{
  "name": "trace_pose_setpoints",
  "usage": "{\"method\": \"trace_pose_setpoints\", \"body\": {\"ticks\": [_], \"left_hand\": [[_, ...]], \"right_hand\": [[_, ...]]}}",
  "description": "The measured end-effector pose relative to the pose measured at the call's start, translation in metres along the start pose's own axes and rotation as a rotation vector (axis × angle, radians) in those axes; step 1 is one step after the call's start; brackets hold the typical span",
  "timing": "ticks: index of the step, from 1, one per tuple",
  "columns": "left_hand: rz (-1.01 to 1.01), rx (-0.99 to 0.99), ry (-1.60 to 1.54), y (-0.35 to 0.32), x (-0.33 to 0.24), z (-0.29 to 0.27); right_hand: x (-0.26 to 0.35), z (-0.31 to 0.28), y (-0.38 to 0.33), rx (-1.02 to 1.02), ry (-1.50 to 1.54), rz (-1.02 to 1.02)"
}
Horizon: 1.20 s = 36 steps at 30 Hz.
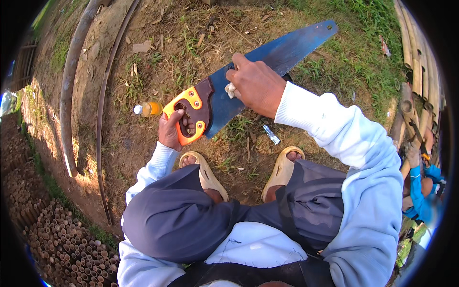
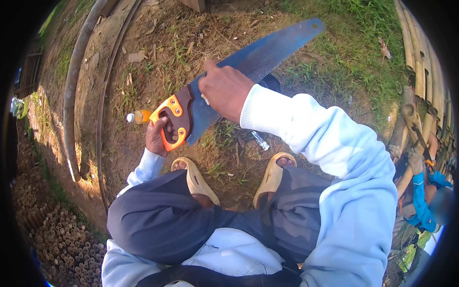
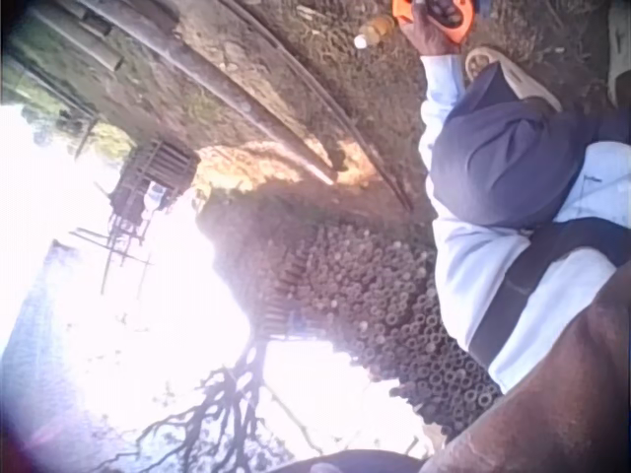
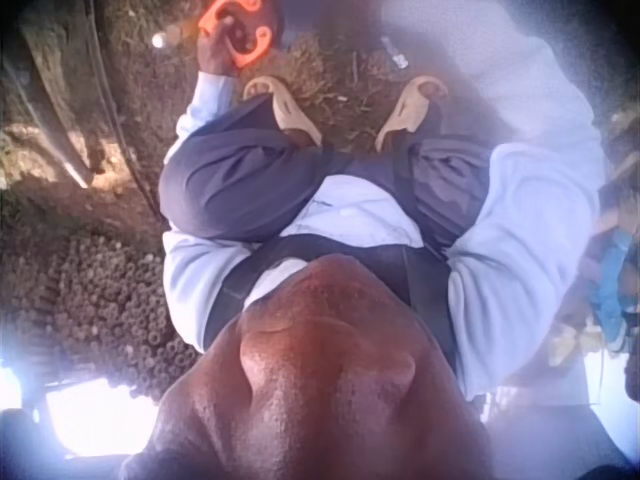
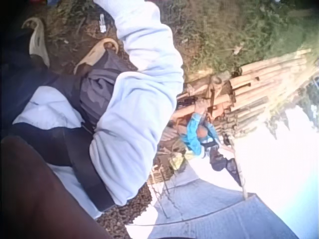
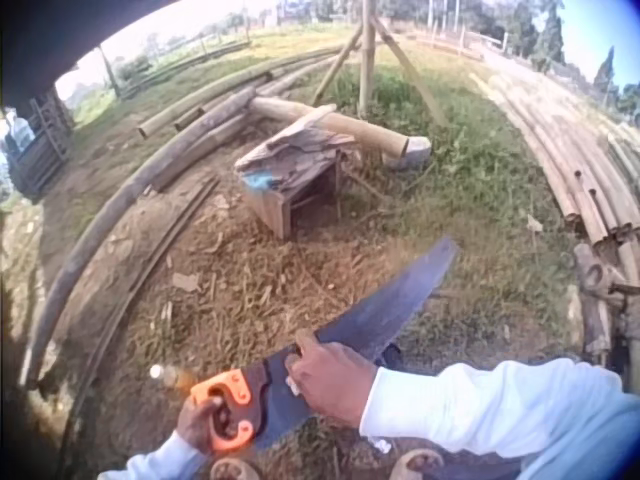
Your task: The person pours liquid from a bottle onto a cloth and wipes the blade of a hand saw. They repeat the process by reapplying liquid and continuing to wipe the blade surface.
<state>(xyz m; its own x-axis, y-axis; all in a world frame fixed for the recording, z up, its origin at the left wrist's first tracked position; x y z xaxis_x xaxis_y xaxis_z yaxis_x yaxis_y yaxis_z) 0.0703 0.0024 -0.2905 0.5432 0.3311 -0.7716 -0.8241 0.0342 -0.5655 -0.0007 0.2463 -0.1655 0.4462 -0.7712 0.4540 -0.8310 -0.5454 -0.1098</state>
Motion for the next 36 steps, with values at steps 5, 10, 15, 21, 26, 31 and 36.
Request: {"method": "trace_pose_setpoints", "body": {"ticks": [5, 10, 15, 21, 26, 31, 36], "left_hand": [[0.055, 0.005, 0.018, 0.001, -0.003, -0.002], [0.097, -0.028, -0.018, 0.001, -0.006, -0.013], [0.108, -0.011, -0.038, 0.0, -0.011, -0.015], [0.106, -0.016, -0.03, -0.001, -0.01, -0.016], [0.108, -0.004, -0.036, 0.0, -0.01, -0.011], [0.094, 0.006, -0.035, 0.002, -0.012, 0.0], [0.118, -0.009, -0.018, 0.001, -0.014, 0.008]], "right_hand": [[-0.001, 0.008, -0.004, 0.052, 0.02, -0.035], [-0.085, -0.038, -0.019, -0.177, -0.074, 0.146], [-0.157, -0.087, -0.026, -0.369, -0.246, 0.334], [-0.202, -0.118, -0.03, -0.353, -0.28, 0.584], [-0.163, -0.105, -0.024, -0.371, -0.367, 0.413], [-0.089, -0.057, -0.003, -0.249, -0.175, 0.18], [-0.011, -0.005, 0.016, -0.055, -0.1, -0.046]]}}
Point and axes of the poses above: each hand's wrist, its own y-axis towards the middle knuckle, its own z-axis out of the palm, x = y × z, the point moved 6 cm from there along y, towards the middle knuckle, and after that the axes turned 1 degree about x, right-handed, at the moved point
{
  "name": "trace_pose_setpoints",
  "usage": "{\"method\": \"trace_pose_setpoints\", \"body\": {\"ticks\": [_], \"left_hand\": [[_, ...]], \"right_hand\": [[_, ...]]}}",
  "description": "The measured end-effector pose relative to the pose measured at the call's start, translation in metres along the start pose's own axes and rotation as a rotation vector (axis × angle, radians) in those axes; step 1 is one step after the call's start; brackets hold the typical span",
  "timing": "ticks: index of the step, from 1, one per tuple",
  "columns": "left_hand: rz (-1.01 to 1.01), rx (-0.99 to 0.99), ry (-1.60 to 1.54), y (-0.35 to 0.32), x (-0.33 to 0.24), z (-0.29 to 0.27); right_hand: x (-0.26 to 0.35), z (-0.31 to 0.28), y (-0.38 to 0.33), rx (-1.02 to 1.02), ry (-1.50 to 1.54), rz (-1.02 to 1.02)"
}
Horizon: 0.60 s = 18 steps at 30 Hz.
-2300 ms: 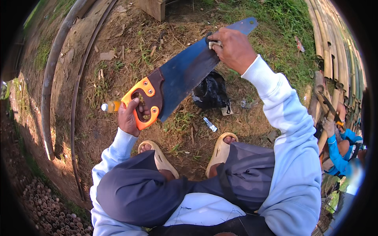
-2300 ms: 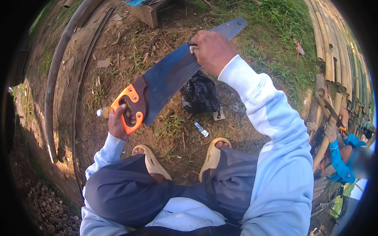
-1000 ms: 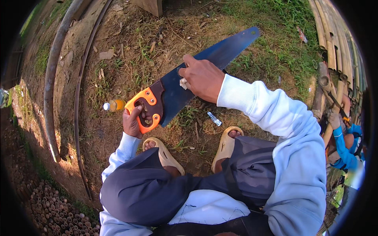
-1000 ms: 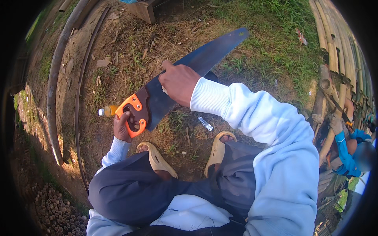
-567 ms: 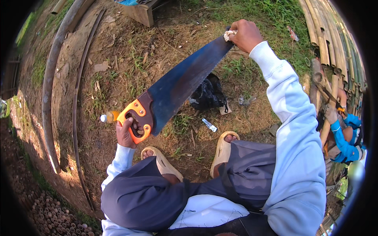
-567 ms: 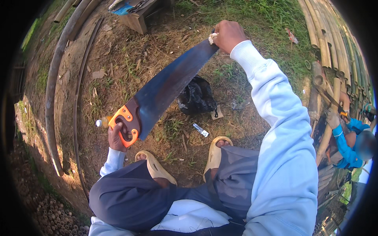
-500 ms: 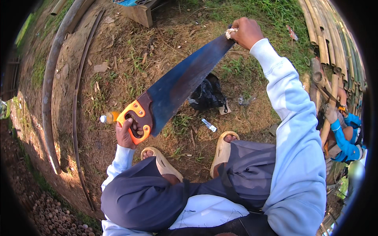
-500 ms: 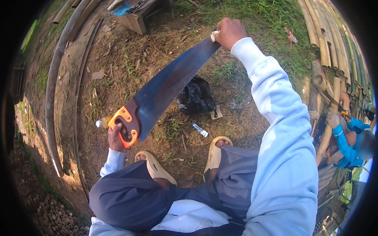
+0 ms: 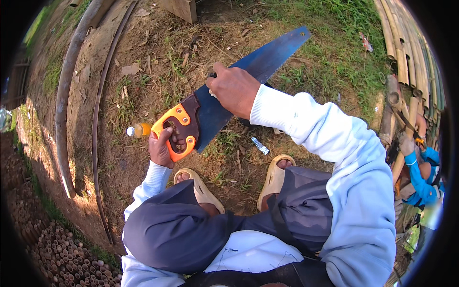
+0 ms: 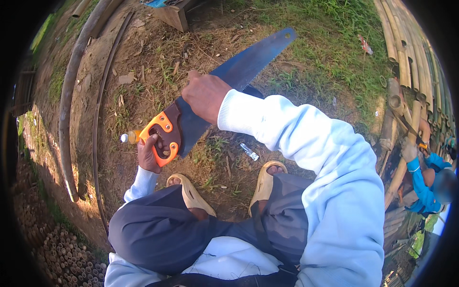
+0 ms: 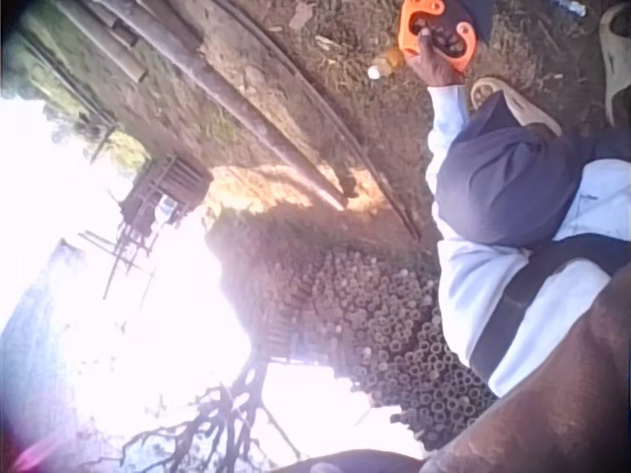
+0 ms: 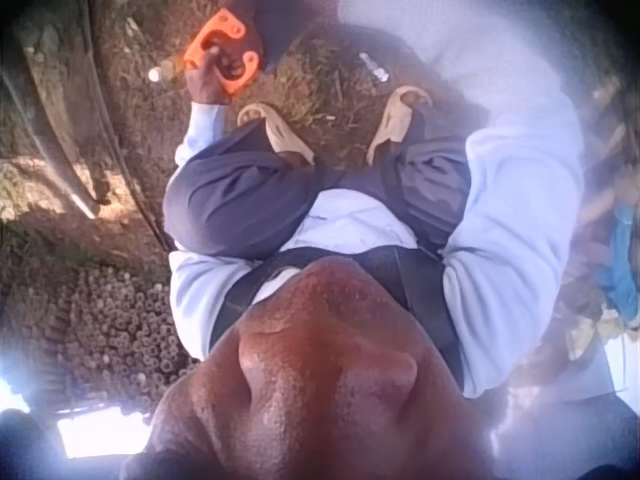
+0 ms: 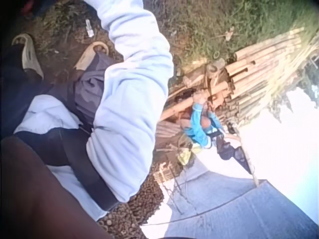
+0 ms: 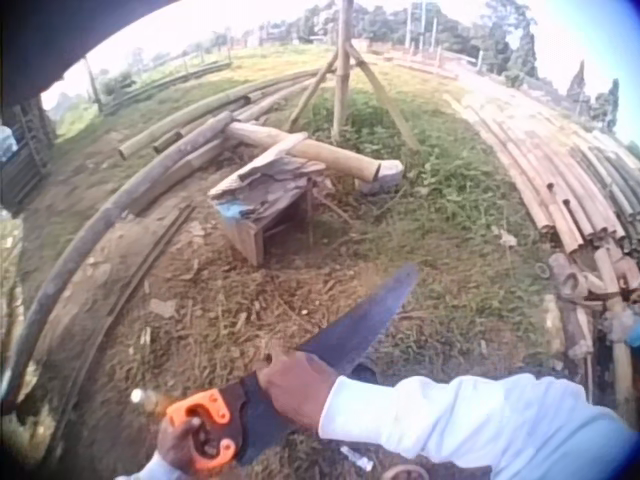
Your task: The person pours liquid from a bottle onto a cloth and wipes the blade of a hand saw. They repeat the process by reapplying liquid and continuing to wipe the blade surface.
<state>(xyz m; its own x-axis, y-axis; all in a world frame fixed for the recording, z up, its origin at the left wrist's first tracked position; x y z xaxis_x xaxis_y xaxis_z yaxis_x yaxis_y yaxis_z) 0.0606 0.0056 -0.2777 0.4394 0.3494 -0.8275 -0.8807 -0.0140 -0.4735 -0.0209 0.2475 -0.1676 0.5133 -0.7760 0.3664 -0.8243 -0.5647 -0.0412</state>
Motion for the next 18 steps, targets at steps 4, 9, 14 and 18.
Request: {"method": "trace_pose_setpoints", "body": {"ticks": [4, 9, 14, 18], "left_hand": [[-0.032, -0.027, 0.005, -0.006, 0.001, 0.0], [0.022, -0.01, -0.004, -0.002, -0.004, -0.003], [-0.004, -0.036, -0.027, 0.001, 0.0, -0.008], [0.021, -0.033, -0.029, 0.002, 0.0, 0.0]], "right_hand": [[0.032, 0.028, -0.01, 0.055, 0.075, -0.117], [0.005, 0.006, -0.025, -0.086, 0.13, -0.124], [-0.053, -0.028, -0.019, -0.133, 0.008, 0.156], [0.01, 0.007, -0.019, -0.116, 0.021, -0.111]]}}
Point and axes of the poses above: each hand's wrist, its own y-axis towards the middle knuckle, its own z-axis out of the palm, x = y × z, the point moved 6 cm from there along y, towards the middle knuckle, and after that the axes turned 1 degree about x, right-handed, at the moved point
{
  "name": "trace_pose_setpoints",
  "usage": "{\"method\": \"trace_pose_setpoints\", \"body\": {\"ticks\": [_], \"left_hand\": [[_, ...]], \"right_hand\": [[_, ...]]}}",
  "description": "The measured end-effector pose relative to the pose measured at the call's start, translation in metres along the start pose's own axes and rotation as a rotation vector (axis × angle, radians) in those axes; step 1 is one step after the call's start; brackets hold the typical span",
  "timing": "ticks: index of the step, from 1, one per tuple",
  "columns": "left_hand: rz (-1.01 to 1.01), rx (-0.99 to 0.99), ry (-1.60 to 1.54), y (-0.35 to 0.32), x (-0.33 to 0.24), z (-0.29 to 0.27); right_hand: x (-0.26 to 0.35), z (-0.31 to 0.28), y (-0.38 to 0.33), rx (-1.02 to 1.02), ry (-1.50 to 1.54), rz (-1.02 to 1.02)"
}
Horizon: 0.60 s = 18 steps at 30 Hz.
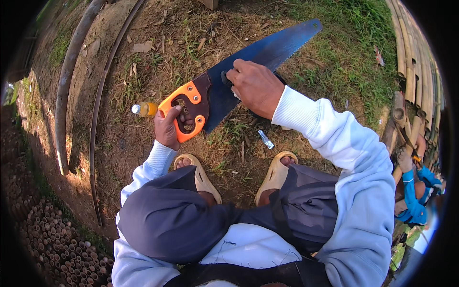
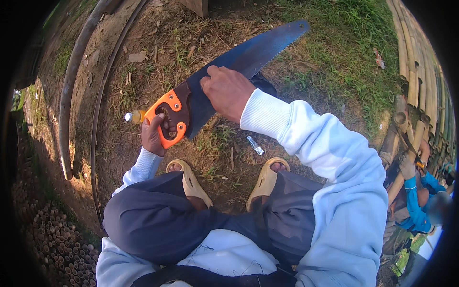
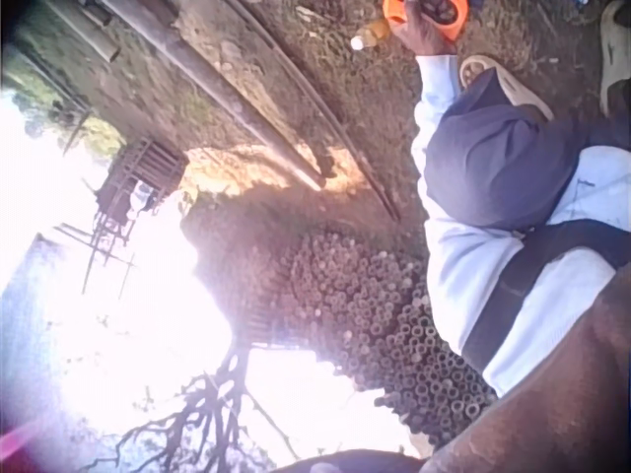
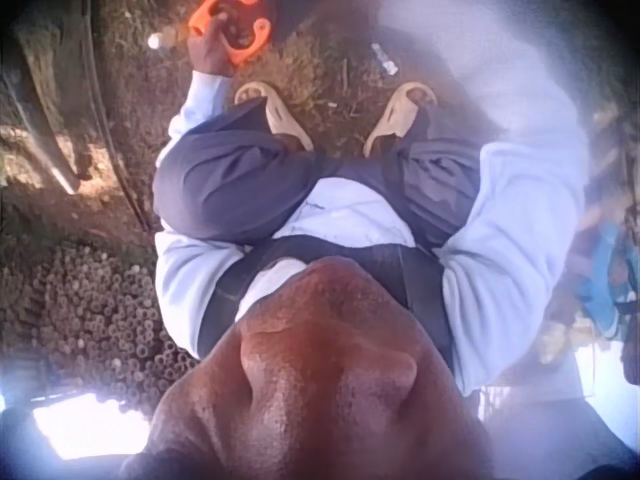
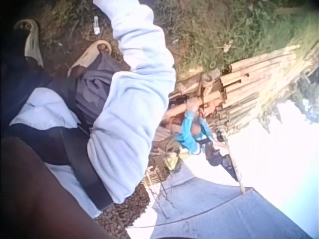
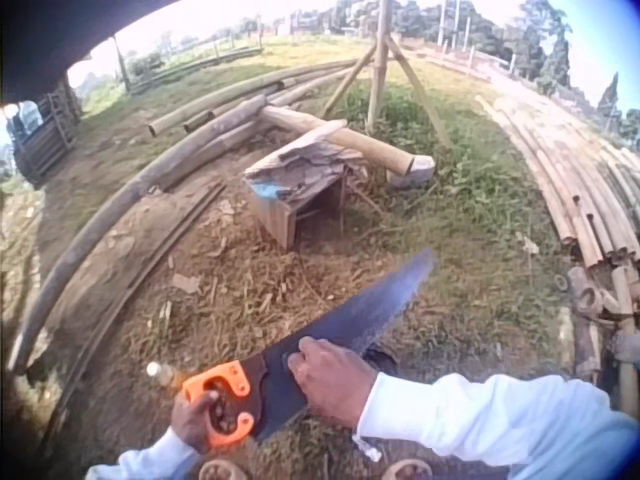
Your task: The person pours liquid from a bottle onto a cloth and wipes the blade of a hand saw. They repeat the process by reapplying liquid and continuing to wipe the blade surface.
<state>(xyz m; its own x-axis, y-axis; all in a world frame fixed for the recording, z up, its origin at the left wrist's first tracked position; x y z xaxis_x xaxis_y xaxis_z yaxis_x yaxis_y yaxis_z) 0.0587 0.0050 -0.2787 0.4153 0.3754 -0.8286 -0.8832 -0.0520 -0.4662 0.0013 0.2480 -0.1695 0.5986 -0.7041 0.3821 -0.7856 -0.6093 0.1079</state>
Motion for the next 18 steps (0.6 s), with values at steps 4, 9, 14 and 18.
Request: {"method": "trace_pose_setpoints", "body": {"ticks": [4, 9, 14, 18], "left_hand": [[-0.009, -0.04, -0.005, -0.002, 0.0, 0.004], [-0.011, -0.039, -0.033, -0.006, -0.005, 0.007], [-0.023, -0.068, -0.064, -0.007, -0.007, 0.015], [-0.009, -0.056, -0.113, -0.003, -0.006, 0.019]], "right_hand": [[0.048, 0.034, 0.001, 0.124, 0.033, -0.056], [-0.002, 0.003, 0.022, 0.112, 0.073, 0.155], [0.021, 0.014, 0.018, 0.223, 0.145, 0.16], [0.041, 0.034, 0.009, 0.241, 0.166, 0.135]]}}
Point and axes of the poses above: each hand's wrist, its own y-axis towards the middle knuckle, its own z-axis out of the palm, x = y × z, the point moved 6 cm from there along y, towards the middle knuckle, and after that the axes turned 1 degree about x, right-handed, at the moved point
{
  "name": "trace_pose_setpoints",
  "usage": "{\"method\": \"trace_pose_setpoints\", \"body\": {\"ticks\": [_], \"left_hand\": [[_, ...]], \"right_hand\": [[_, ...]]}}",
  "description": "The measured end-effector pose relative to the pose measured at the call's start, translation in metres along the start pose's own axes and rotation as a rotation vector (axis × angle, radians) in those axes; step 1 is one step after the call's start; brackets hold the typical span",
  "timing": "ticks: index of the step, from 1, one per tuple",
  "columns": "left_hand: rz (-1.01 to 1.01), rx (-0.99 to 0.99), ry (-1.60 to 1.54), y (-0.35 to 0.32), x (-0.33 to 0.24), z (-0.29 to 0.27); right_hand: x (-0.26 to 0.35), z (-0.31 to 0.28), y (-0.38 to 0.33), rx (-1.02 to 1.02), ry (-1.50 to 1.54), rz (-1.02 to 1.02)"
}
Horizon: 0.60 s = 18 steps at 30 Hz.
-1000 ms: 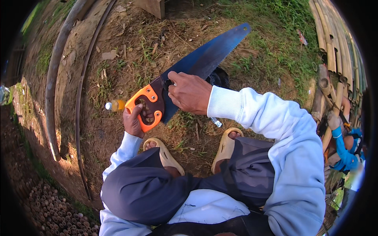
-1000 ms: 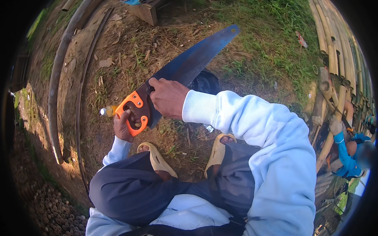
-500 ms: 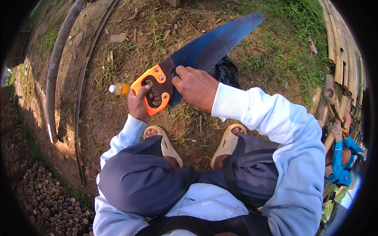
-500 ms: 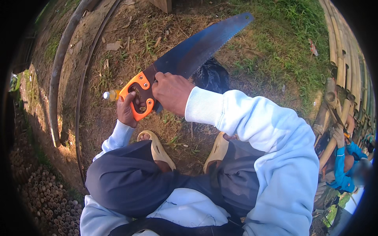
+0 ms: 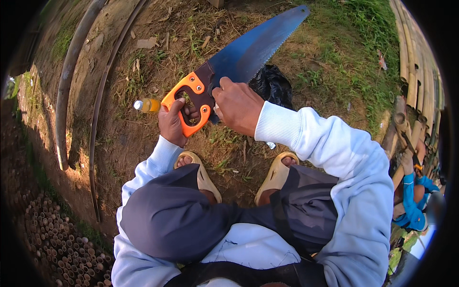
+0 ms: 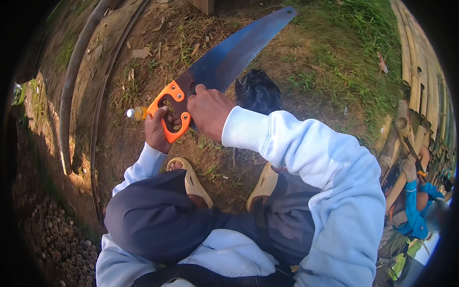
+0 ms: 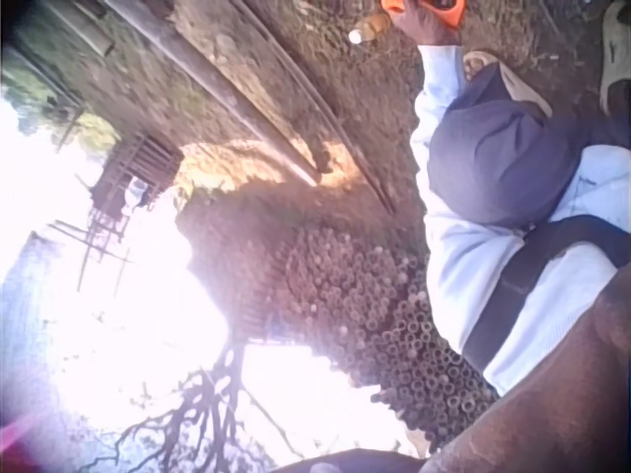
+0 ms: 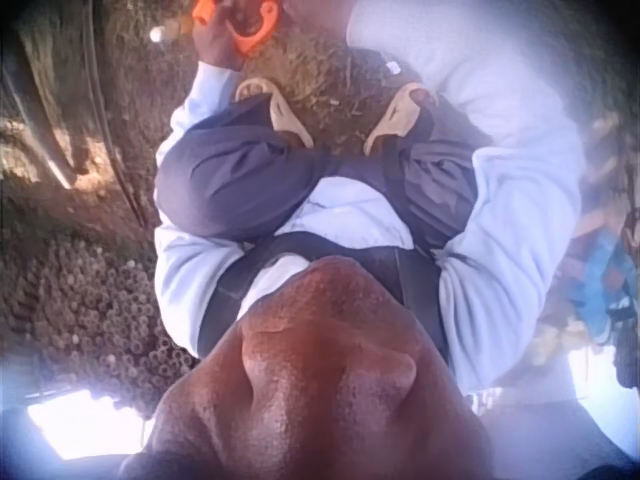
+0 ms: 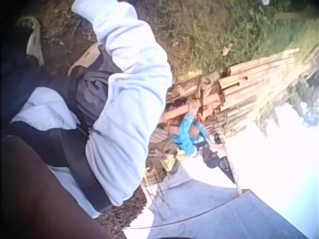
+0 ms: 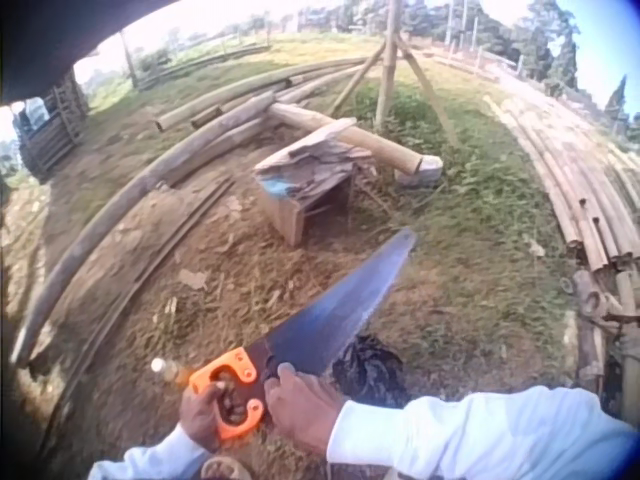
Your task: The person pours liquid from a bottle onto a cloth and wipes the blade of a hand saw. They repeat the process by reapplying liquid and continuing to wipe the blade surface.
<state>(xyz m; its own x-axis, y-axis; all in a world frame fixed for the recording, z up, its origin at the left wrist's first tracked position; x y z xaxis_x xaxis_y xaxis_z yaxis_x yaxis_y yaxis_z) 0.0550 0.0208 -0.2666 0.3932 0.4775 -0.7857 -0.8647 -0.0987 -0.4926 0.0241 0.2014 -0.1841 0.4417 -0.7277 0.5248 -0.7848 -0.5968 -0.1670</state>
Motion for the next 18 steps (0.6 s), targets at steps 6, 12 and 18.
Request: {"method": "trace_pose_setpoints", "body": {"ticks": [6, 12, 18], "left_hand": [[0.016, 0.011, -0.006, 0.001, -0.002, -0.012], [-0.006, 0.03, 0.023, -0.001, -0.006, -0.017], [-0.01, 0.029, 0.091, -0.004, -0.009, -0.021]], "right_hand": [[-0.063, -0.052, 0.019, -0.219, -0.097, 0.091], [-0.122, -0.113, 0.018, -0.236, -0.199, 0.35], [-0.187, -0.161, 0.002, -0.376, -0.306, 0.536]]}}
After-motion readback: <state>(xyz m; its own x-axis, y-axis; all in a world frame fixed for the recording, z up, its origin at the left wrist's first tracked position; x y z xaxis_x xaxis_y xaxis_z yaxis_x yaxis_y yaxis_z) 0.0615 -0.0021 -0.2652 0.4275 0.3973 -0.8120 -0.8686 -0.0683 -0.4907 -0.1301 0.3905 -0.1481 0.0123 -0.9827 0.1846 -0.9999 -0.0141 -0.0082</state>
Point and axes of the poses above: each hand's wrist, its own y-axis towards the middle knuckle, its own z-axis out of the palm, x = y × z, the point moved 6 cm from there along y, towards the middle knuckle, and after that the axes turned 1 degree about x, right-handed, at the moved point
